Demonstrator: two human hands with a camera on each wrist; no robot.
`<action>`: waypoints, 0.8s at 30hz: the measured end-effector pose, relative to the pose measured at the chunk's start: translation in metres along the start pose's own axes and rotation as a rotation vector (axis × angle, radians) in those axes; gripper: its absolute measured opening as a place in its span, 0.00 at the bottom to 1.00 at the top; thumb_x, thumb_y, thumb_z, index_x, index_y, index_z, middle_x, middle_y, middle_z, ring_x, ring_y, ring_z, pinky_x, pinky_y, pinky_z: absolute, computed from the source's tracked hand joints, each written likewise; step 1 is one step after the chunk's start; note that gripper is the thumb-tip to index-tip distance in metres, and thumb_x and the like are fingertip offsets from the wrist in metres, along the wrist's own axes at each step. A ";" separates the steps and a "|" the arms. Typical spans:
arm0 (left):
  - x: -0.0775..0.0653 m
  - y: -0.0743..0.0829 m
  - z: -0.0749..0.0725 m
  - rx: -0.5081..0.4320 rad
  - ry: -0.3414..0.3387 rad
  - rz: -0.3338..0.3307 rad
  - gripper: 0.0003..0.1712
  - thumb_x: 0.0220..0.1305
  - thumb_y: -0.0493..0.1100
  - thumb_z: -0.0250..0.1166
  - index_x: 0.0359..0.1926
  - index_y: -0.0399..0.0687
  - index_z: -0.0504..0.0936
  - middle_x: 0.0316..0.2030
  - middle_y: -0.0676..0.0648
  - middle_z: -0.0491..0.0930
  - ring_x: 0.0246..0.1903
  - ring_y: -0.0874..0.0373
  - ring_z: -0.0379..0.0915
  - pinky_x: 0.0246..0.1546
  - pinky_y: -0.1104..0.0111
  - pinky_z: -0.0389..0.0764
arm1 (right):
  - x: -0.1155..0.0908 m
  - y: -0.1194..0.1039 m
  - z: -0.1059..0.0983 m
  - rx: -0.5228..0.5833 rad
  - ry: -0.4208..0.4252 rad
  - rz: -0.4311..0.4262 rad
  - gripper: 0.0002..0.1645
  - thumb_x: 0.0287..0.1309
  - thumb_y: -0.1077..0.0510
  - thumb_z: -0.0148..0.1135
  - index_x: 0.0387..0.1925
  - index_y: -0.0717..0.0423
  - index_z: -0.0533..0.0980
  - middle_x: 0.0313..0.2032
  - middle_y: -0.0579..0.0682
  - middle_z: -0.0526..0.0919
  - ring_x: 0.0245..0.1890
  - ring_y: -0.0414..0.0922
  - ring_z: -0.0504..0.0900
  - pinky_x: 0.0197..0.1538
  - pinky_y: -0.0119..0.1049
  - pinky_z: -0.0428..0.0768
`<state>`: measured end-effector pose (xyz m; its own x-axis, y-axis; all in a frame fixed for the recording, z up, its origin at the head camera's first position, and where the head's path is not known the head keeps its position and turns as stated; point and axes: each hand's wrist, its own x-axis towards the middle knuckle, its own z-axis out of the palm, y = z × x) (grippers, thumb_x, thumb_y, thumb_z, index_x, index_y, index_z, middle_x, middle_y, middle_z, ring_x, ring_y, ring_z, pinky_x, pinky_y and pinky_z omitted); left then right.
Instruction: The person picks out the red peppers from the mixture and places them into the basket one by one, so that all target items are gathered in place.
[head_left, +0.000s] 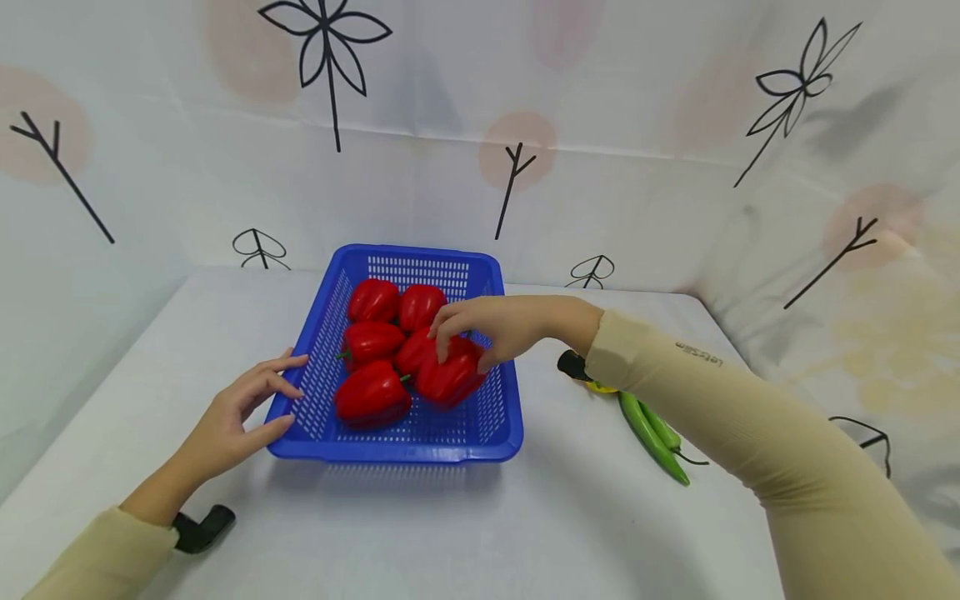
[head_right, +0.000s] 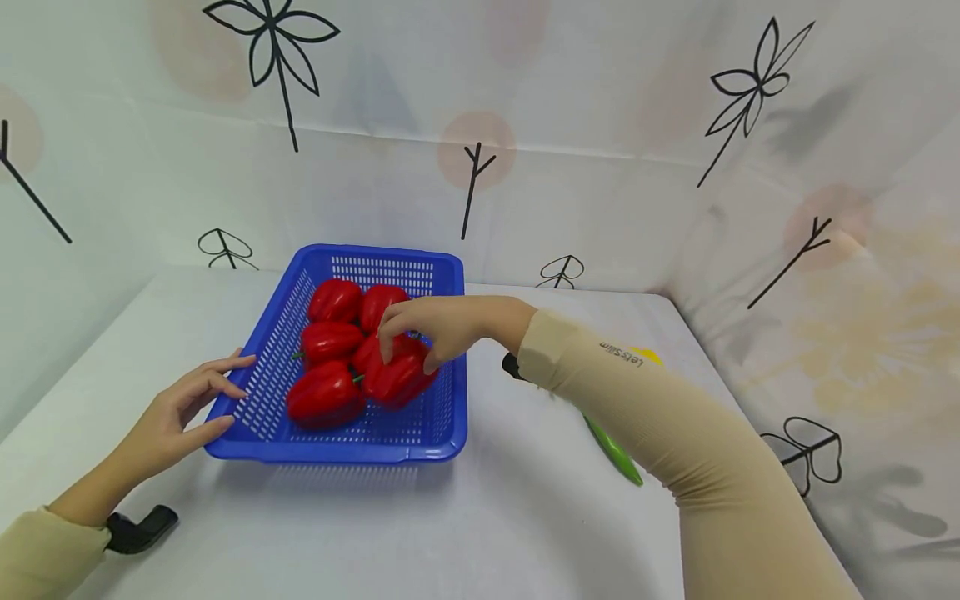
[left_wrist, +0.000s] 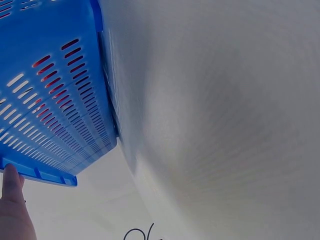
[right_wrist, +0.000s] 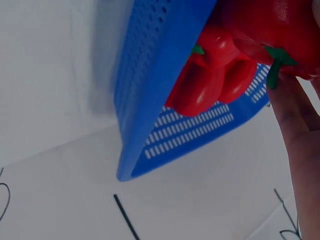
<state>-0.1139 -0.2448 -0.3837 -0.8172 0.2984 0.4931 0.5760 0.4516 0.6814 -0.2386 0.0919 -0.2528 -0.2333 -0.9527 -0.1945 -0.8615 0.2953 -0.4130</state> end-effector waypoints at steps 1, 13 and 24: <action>0.000 0.000 0.000 0.001 0.000 0.002 0.18 0.50 0.25 0.64 0.41 0.45 0.76 0.61 0.45 0.67 0.66 0.63 0.50 0.54 0.82 0.60 | 0.004 0.000 0.000 -0.005 -0.013 -0.010 0.26 0.44 0.69 0.69 0.45 0.48 0.74 0.56 0.48 0.69 0.60 0.43 0.63 0.49 0.31 0.76; 0.000 0.000 0.000 -0.006 0.009 0.018 0.19 0.48 0.24 0.64 0.41 0.44 0.76 0.61 0.43 0.67 0.66 0.62 0.51 0.55 0.82 0.60 | 0.040 -0.004 0.010 -0.012 -0.219 0.045 0.26 0.40 0.68 0.73 0.40 0.43 0.75 0.51 0.41 0.68 0.56 0.39 0.63 0.43 0.26 0.77; 0.000 0.000 0.000 0.001 0.004 0.012 0.19 0.49 0.25 0.65 0.41 0.46 0.76 0.61 0.42 0.67 0.66 0.63 0.51 0.54 0.81 0.60 | 0.059 -0.001 0.022 -0.055 -0.306 0.105 0.25 0.40 0.67 0.74 0.38 0.44 0.73 0.48 0.41 0.67 0.54 0.38 0.63 0.40 0.25 0.77</action>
<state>-0.1141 -0.2448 -0.3837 -0.8100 0.3006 0.5035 0.5860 0.4488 0.6747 -0.2417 0.0371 -0.2838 -0.1833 -0.8490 -0.4956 -0.8650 0.3788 -0.3290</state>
